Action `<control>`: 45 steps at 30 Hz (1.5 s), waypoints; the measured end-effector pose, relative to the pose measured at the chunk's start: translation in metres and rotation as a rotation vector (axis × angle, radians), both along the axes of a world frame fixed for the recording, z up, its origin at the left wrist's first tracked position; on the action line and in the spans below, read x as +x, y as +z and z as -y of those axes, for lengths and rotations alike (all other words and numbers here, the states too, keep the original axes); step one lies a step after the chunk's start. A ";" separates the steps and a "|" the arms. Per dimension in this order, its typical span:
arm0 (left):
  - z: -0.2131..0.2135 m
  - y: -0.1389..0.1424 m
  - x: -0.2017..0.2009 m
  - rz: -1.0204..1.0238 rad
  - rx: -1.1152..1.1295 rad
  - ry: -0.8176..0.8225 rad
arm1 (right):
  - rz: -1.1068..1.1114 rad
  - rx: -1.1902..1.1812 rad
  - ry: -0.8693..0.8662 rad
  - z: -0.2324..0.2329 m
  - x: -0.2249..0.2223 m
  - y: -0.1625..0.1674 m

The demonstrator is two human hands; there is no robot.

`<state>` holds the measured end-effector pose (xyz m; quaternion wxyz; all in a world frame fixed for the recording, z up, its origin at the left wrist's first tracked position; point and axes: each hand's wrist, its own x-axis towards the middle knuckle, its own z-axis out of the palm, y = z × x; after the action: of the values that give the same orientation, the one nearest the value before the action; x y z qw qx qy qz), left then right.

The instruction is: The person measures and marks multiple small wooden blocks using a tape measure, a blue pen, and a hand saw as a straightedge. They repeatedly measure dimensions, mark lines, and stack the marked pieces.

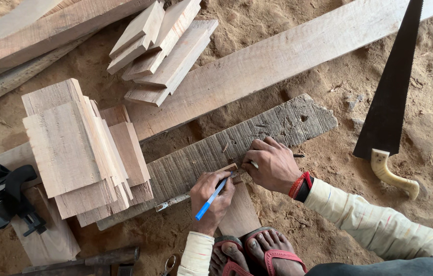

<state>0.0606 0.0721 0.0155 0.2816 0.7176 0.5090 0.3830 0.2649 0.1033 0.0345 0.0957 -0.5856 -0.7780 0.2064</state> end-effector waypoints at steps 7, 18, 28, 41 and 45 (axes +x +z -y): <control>0.001 -0.008 0.000 0.015 -0.011 0.019 | 0.000 0.005 -0.007 0.001 0.000 0.000; -0.002 -0.014 -0.001 0.002 0.048 0.010 | 0.009 -0.010 -0.007 -0.001 0.000 -0.002; 0.000 -0.013 0.001 0.011 0.059 0.026 | -0.010 0.027 -0.005 0.000 0.001 -0.003; 0.016 0.015 -0.060 0.342 -0.170 0.349 | -0.084 0.065 0.029 0.002 0.004 -0.001; 0.026 0.017 -0.067 0.247 -0.198 0.390 | -0.008 -0.024 0.059 0.005 0.005 -0.002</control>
<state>-0.0068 0.0456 0.0326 0.3313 0.5223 0.6346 0.4633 0.2694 0.0983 0.0321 0.0855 -0.5627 -0.7920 0.2207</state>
